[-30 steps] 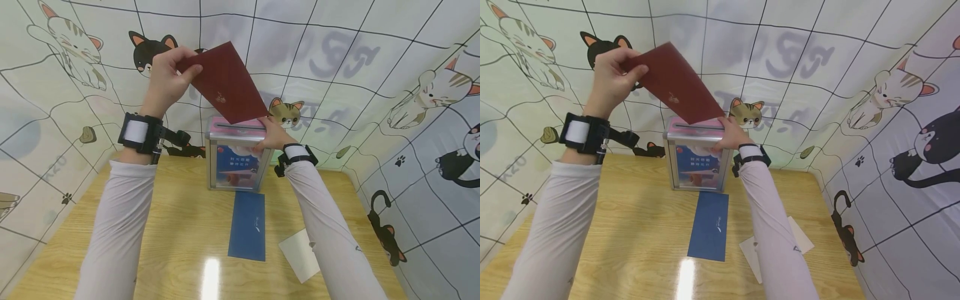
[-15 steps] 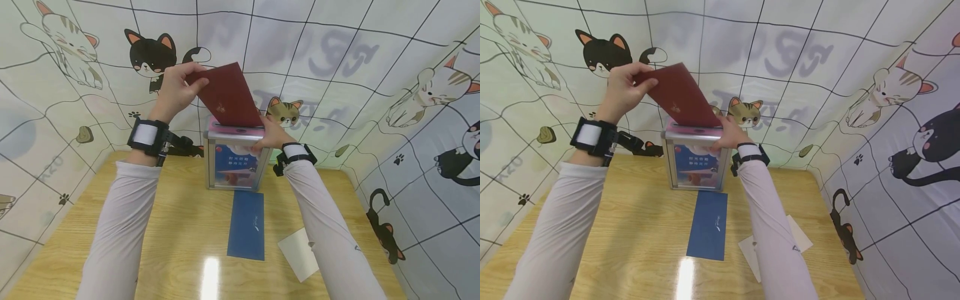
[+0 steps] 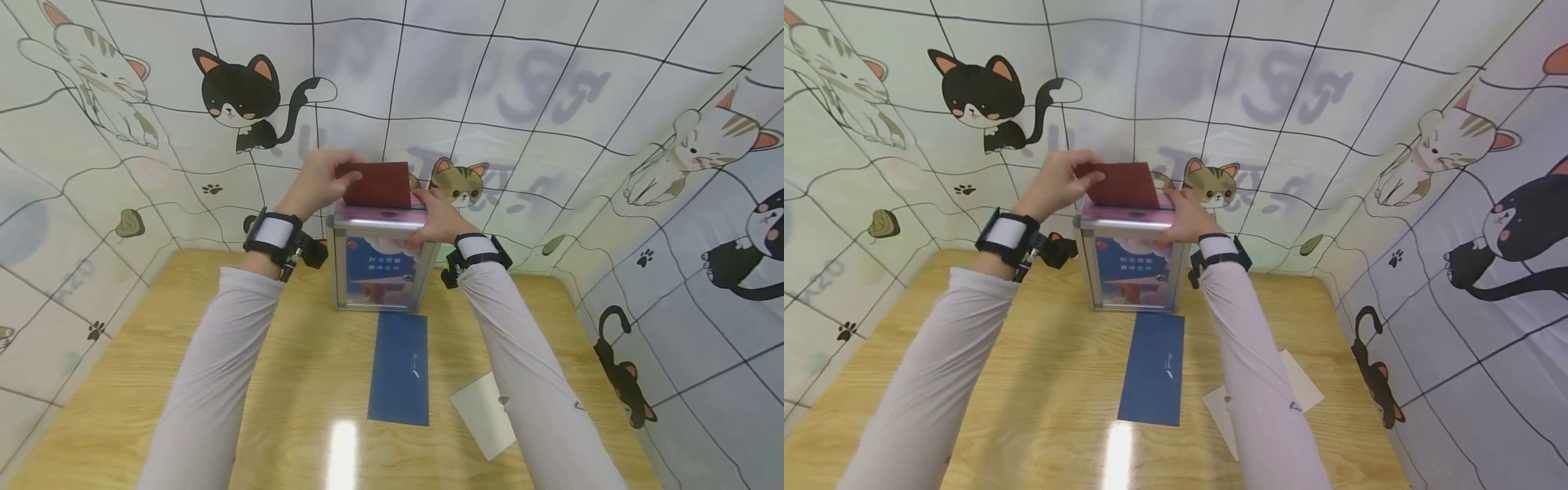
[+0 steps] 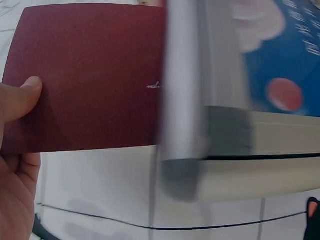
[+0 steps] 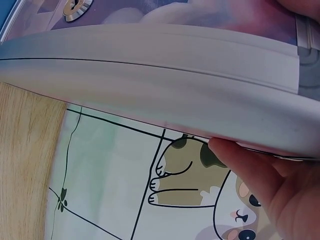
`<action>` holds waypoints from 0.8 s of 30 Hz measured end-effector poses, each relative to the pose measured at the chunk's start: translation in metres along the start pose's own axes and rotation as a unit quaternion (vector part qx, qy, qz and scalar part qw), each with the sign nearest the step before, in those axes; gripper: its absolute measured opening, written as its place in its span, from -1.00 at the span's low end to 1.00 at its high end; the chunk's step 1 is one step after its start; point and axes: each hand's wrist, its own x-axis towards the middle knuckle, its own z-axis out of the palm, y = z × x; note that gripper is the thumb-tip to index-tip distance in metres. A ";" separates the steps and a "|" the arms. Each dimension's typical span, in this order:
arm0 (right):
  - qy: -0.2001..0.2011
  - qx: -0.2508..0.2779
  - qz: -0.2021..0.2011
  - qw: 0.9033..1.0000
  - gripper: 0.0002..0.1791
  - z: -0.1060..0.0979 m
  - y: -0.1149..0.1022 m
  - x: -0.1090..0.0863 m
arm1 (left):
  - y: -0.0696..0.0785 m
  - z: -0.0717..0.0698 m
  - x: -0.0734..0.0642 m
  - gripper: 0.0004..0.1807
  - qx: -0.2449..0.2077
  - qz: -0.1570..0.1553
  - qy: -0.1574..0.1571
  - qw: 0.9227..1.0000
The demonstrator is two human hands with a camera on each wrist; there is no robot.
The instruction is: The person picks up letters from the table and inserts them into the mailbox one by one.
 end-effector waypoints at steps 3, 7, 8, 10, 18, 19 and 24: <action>-0.004 -0.002 0.006 1.000 0.21 0.001 0.000 0.000 | -0.006 0.011 0.000 -0.85 0.004 0.005 -0.021 1.000; -0.001 -0.001 0.008 1.000 0.22 0.001 0.000 0.001 | -0.015 0.022 -0.002 -0.79 0.012 -0.003 -0.059 0.998; 0.000 -0.001 0.006 1.000 0.22 0.002 0.000 0.001 | -0.017 0.023 -0.003 -0.68 0.015 -0.014 -0.073 0.997; -0.001 0.003 0.006 1.000 0.23 0.001 -0.001 0.000 | -0.022 0.024 -0.006 -0.36 0.031 -0.039 -0.106 0.993; -0.008 0.012 0.010 1.000 0.23 -0.001 -0.002 -0.001 | -0.034 0.014 -0.019 0.35 0.050 -0.137 -0.156 0.977; -0.005 0.013 0.008 1.000 0.24 -0.001 -0.002 -0.001 | -0.034 0.013 -0.019 0.35 0.050 -0.139 -0.154 0.977; -0.004 0.019 0.006 1.000 0.24 0.000 -0.002 0.000 | -0.034 0.012 -0.022 0.36 0.052 -0.142 -0.156 0.976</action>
